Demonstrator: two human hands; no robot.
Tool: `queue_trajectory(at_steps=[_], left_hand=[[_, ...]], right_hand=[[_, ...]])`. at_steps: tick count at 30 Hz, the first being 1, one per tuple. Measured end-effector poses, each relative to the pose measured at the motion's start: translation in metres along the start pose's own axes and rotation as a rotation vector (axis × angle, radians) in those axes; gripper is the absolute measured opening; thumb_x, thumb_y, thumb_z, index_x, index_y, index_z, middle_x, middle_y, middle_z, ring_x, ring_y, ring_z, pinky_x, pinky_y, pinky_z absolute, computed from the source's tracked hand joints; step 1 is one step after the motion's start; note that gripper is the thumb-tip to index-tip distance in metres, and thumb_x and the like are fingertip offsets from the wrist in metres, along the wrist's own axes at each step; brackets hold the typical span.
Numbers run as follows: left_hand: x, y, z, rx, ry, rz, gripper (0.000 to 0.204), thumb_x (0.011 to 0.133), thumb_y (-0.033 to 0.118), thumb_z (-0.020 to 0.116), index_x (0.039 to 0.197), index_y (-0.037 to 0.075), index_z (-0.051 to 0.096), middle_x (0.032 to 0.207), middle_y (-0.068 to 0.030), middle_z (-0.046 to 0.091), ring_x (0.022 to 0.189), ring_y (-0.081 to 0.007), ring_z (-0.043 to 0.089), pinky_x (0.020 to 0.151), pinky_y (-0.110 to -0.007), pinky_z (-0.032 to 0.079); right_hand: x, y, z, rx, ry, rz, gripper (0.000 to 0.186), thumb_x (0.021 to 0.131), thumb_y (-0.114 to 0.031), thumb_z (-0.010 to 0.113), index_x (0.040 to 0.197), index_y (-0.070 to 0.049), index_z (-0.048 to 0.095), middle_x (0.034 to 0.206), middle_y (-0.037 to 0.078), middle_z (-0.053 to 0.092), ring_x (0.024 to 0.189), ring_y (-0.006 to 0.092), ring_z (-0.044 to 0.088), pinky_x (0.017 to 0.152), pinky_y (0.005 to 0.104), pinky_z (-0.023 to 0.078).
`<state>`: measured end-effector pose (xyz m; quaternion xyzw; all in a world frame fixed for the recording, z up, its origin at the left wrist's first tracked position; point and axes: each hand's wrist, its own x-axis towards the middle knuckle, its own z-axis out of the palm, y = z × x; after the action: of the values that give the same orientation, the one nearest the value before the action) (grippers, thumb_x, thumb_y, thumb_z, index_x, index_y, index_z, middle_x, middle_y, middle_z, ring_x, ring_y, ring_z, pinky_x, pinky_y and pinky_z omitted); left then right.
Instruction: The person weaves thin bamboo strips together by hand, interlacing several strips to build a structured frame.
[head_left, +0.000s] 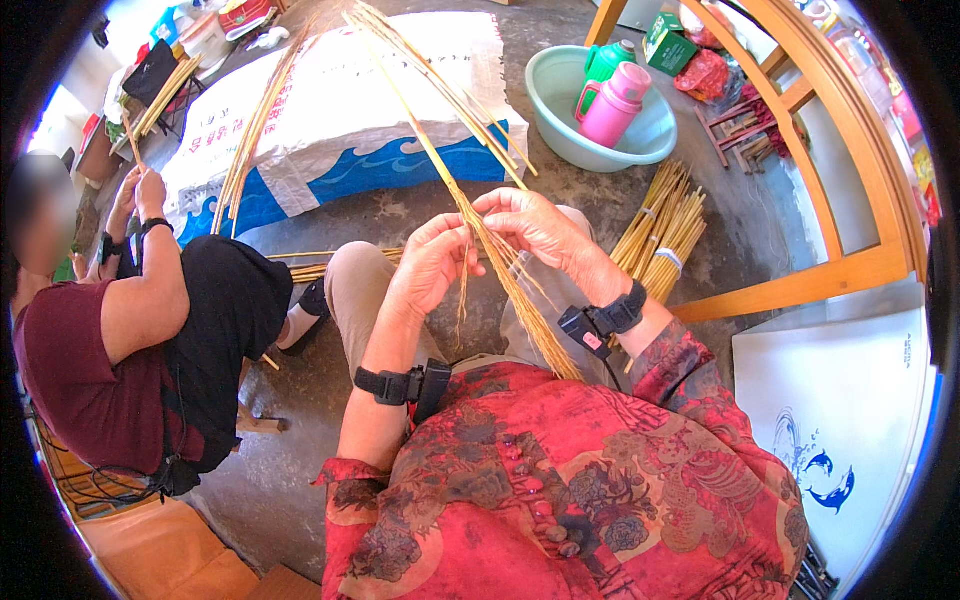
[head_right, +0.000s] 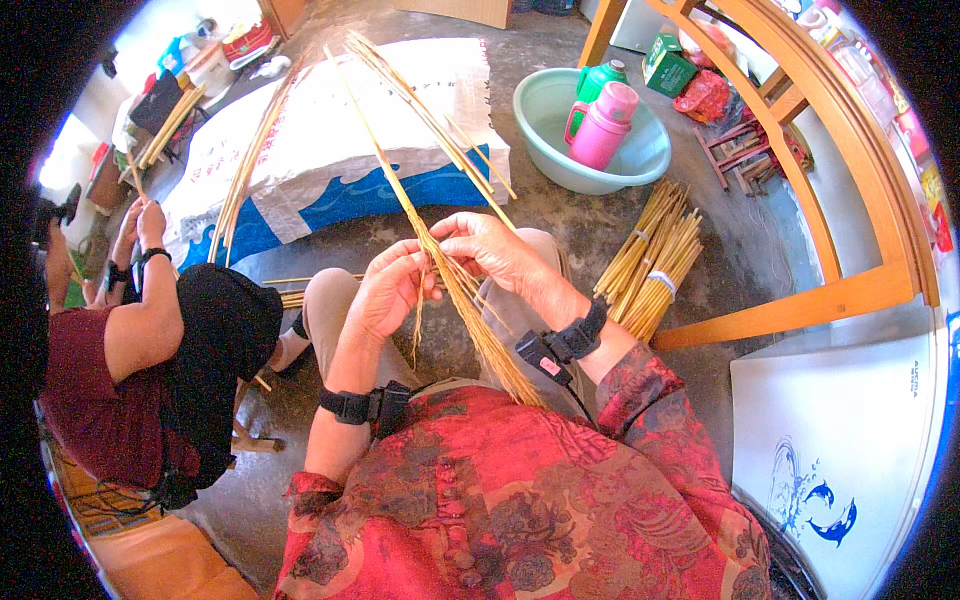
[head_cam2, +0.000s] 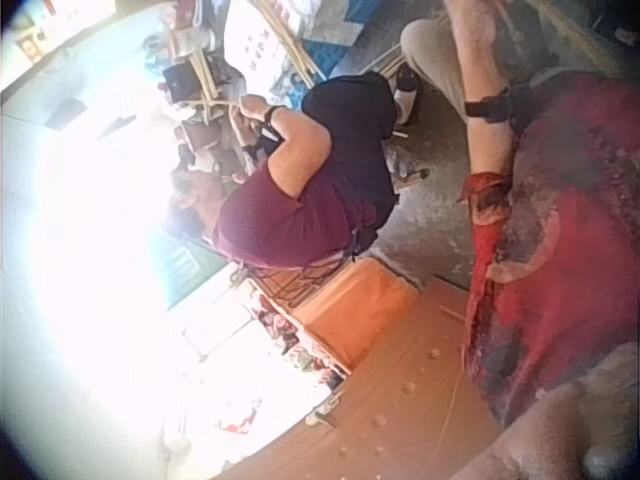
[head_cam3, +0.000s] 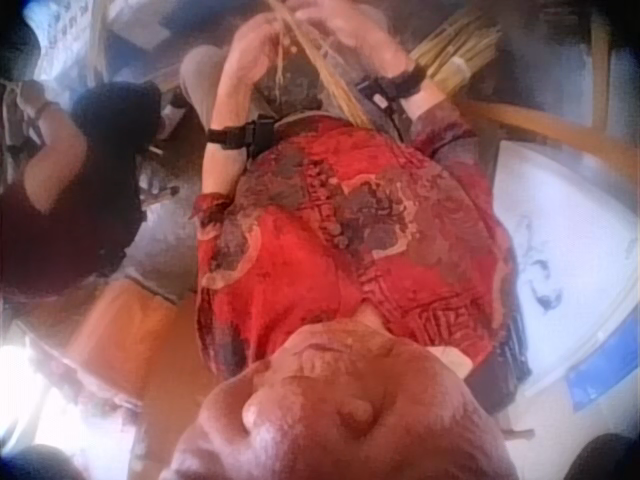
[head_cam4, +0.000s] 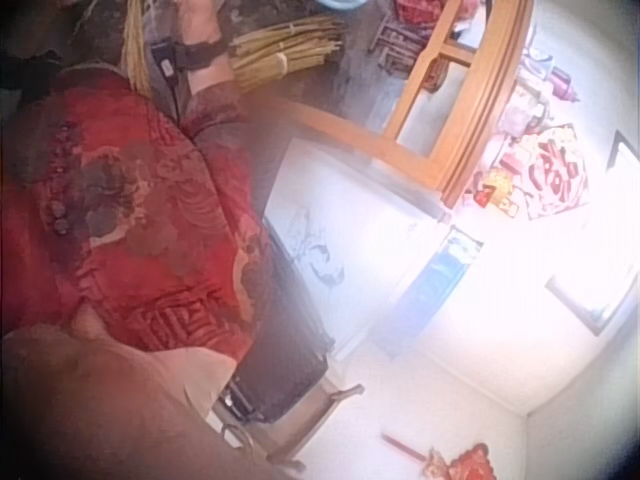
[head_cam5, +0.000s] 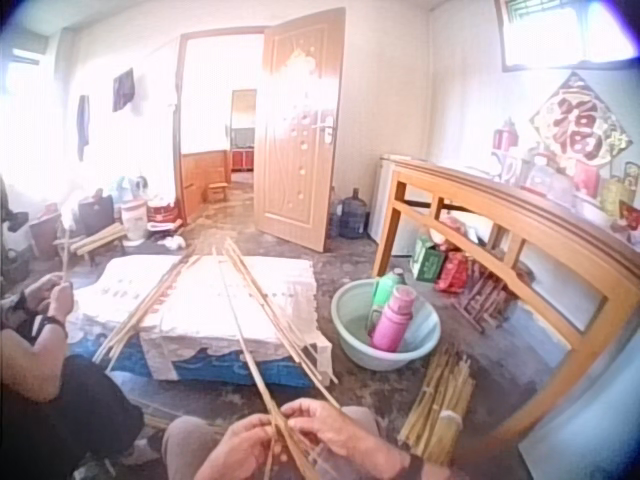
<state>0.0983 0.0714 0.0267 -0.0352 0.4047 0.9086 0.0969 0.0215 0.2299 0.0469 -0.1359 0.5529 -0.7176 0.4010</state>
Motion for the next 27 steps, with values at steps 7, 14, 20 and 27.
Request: queue_trajectory(at_steps=[7, 14, 20, 27], left_hand=[[0.002, -0.004, -0.002, -0.004, 0.076, 0.053, 0.012, 0.084, 0.011, 0.049, 0.093, 0.002, 0.052, 0.075, -0.0058, 0.057, 0.059, -0.0132, 0.054, 0.055, -0.03, 0.05], [0.004, -0.004, -0.002, 0.132, 0.161, 0.068, 0.01, 0.083, 0.013, 0.052, 0.088, 0.004, 0.051, 0.076, -0.0054, 0.058, 0.061, -0.0128, 0.057, 0.057, -0.029, 0.051], [0.006, -0.008, 0.004, 0.366, 0.211, 0.089, 0.014, 0.083, 0.017, 0.054, 0.09, 0.004, 0.055, 0.08, -0.0032, 0.059, 0.068, -0.01, 0.056, 0.062, -0.024, 0.048], [0.01, -0.006, -0.009, 0.753, 0.35, 0.273, 0.018, 0.082, 0.017, 0.055, 0.089, 0.0, 0.056, 0.079, -0.003, 0.057, 0.074, -0.0099, 0.053, 0.067, -0.024, 0.044]], right_hand=[[-0.007, -0.001, 0.009, -0.033, -0.033, -0.002, 0.023, 0.082, -0.015, 0.054, 0.101, -0.002, 0.05, 0.087, 0.007, 0.059, 0.065, 0.0135, 0.06, 0.06, 0.0224, 0.048], [-0.008, 0.004, 0.021, -0.254, 0.057, -0.091, 0.037, 0.083, -0.024, 0.054, 0.111, -0.001, 0.047, 0.093, 0.005, 0.056, 0.08, 0.0095, 0.054, 0.068, 0.021, 0.043], [0.001, 0.033, 0.003, -0.477, 0.042, -0.125, 0.052, 0.078, -0.019, 0.061, 0.121, 0.001, 0.037, 0.105, 0.008, 0.053, 0.093, 0.0111, 0.051, 0.08, 0.0255, 0.042], [-0.009, 0.029, 0.024, -0.368, 0.083, 0.02, 0.032, 0.082, -0.02, 0.051, 0.109, -0.005, 0.047, 0.069, 0.003, 0.053, 0.053, 0.008, 0.049, 0.046, 0.0219, 0.041]])
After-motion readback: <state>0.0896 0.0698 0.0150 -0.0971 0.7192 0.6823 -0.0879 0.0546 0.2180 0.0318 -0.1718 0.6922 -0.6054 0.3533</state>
